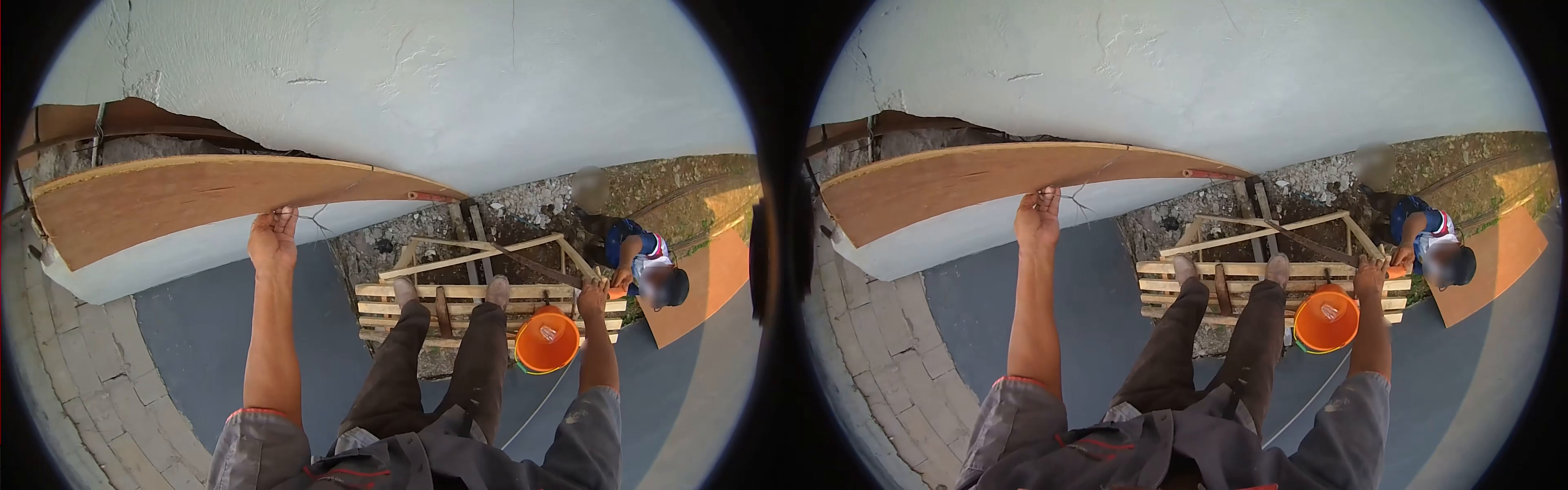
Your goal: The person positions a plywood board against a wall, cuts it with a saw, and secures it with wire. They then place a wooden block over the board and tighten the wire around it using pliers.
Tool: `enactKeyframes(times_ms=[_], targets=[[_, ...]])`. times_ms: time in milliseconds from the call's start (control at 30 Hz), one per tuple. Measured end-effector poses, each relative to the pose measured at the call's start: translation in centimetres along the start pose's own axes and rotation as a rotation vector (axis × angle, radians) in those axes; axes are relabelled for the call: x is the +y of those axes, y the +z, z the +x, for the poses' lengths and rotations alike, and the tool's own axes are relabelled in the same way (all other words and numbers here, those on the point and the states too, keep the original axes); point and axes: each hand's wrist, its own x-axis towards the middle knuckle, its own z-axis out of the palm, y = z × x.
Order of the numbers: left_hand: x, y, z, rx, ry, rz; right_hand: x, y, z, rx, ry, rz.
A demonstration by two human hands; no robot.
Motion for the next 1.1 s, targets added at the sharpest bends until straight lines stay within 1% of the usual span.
enactKeyframes(times_ms=[33, 67, 133, 167, 200, 233, 267, 333, 433, 500, 567, 600, 667, 700, 733, 767, 800, 867, 900, 933, 1000, 1067, 1100], targets=[[0.1, 0.0, 0.2, 0.018, -0.032, 0.006, 0.0, 0.4, -0.5, 0.108, -0.019, 0.048], [0.0, 0.1, 0.3, 0.017, -0.028, -0.002, 0.2, 0.7, -0.9, 0.117, -0.02, 0.045], [0.1, 0.6, -0.1, 0.141, -0.117, -0.067, 0.3, 0.1, -1.4, 0.306, -0.134, 0.116], [0.1, 0.3, 0.0, 0.141, -0.11, -0.084, 0.2, -0.4, -1.9, 0.418, -0.208, 0.205], [-0.4, -0.2, 0.5, 0.082, -0.137, -0.052, -0.5, -1.7, -2.6, 0.445, -0.226, 0.217], [-0.7, -0.6, 0.9, 0.022, -0.162, -0.022, -1.1, -3.4, -3.3, 0.367, -0.234, 0.254], [-0.9, -0.8, 1.0, 0.021, -0.157, -0.041, -1.7, -4.9, -4.1, 0.287, -0.24, 0.287], [-1.3, -0.7, 1.4, -0.063, -0.17, -0.006, -3.6, -7.7, -6.1, 0.309, -0.284, 0.392], [-2.5, -1.5, 3.1, -0.09, -0.181, 0.023, -6.3, -11.3, -9.7, 0.252, -0.333, 0.529], [-2.4, -1.2, 2.8, -0.087, -0.196, 0.008, -7.8, -12.9, -12.1, 0.283, -0.418, 0.534], [-2.5, -0.8, 2.7, -0.082, -0.214, -0.011, -9.4, -15.1, -14.5, 0.331, -0.503, 0.65], [-2.6, -0.9, 2.7, -0.085, -0.231, -0.005, -10.1, -15.9, -15.8, 0.339, -0.506, 0.629], [-2.9, -1.0, 3.0, -0.084, -0.244, -0.022, -11.1, -17.5, -18.0, 0.285, -0.501, 0.72], [-3.2, -0.9, 3.3, -0.107, -0.253, -0.026, -11.5, -18.8, -19.0, 0.29, -0.512, 0.7], [-3.4, -0.8, 3.4, -0.128, -0.261, -0.029, -11.9, -20.3, -20.1, 0.241, -0.519, 0.77], [-3.6, -0.8, 3.6, -0.118, -0.256, -0.047, -12.1, -21.3, -20.9, 0.188, -0.527, 0.841], [-3.9, -0.5, 3.6, -0.074, -0.252, -0.038, -12.1, -21.6, -21.1, 0.19, -0.542, 0.825], [-3.9, 0.2, 2.9, -0.025, -0.246, -0.051, -12.1, -21.7, -21.5, 0.264, -0.658, 0.914], [-3.7, 0.6, 2.3, -0.006, -0.233, -0.058, -11.7, -21.5, -21.8, 0.053, -0.478, 0.973], [-3.6, 0.9, 1.8, 0.014, -0.222, -0.066, -11.7, -22.3, -22.1, 0.057, -0.489, 0.952], [-3.5, 1.5, 1.0, 0.04, -0.189, -0.081, -11.9, -24.3, -23.0, 0.131, -0.562, 0.99], [-3.8, 1.8, 1.0, 0.066, -0.162, -0.09, -12.6, -27.3, -24.5, 0.099, -0.565, 0.952], [-4.1, 1.9, 1.2, 0.068, -0.142, -0.073, -13.3, -29.3, -25.2, 0.09, -0.619, 0.947]])
